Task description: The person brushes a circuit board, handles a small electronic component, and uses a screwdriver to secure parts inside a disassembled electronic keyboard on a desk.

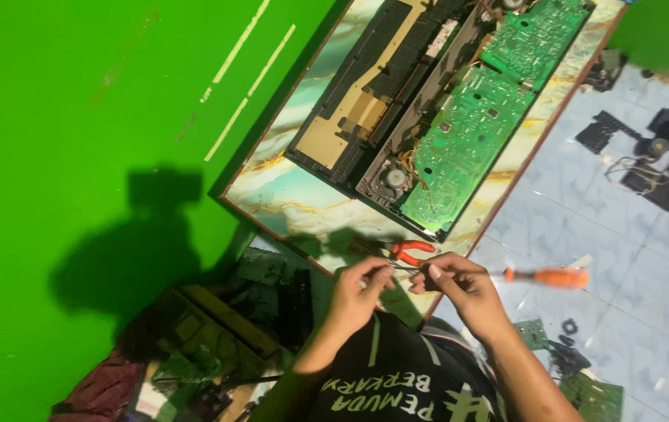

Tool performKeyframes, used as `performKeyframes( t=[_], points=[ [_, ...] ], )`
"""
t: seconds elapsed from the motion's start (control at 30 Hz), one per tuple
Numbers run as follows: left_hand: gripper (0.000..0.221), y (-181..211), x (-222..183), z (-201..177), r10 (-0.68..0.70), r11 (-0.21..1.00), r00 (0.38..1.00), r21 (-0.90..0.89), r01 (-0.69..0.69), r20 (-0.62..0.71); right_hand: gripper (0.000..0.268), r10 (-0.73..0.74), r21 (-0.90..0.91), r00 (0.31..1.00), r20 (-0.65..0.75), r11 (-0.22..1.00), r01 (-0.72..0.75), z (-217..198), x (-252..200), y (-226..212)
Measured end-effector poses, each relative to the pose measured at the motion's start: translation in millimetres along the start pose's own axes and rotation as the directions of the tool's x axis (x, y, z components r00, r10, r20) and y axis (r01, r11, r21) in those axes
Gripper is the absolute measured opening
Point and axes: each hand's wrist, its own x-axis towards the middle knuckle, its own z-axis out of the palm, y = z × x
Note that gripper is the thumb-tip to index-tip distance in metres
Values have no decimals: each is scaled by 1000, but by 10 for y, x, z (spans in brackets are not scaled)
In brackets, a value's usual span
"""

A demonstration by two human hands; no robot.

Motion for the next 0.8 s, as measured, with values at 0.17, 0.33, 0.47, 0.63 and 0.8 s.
performKeyframes(
  t=[0.17,0.33,0.47,0.63,0.8],
  points=[
    [37,110,55,125,-46,990,990,-126,64,136,20,-70,-33,994,-81,997,68,-52,107,34],
    [35,308,125,365,-80,996,982,-18,85,168,17,-72,-108,989,-130,992,58,-381,209,54],
    [28,436,249,743,-141,968,962,-169,183,235,17,-64,-131,998,-26,990,60,-764,325,-59],
    [25,499,434,1471,-140,989,986,-30,143,94,21,-32,89,994,-108,995,42,-1509,508,-622],
    [25,556,462,1967,-71,997,997,8,71,-5,33,-109,31,981,-160,993,115,-2126,460,-1161]
  ],
)
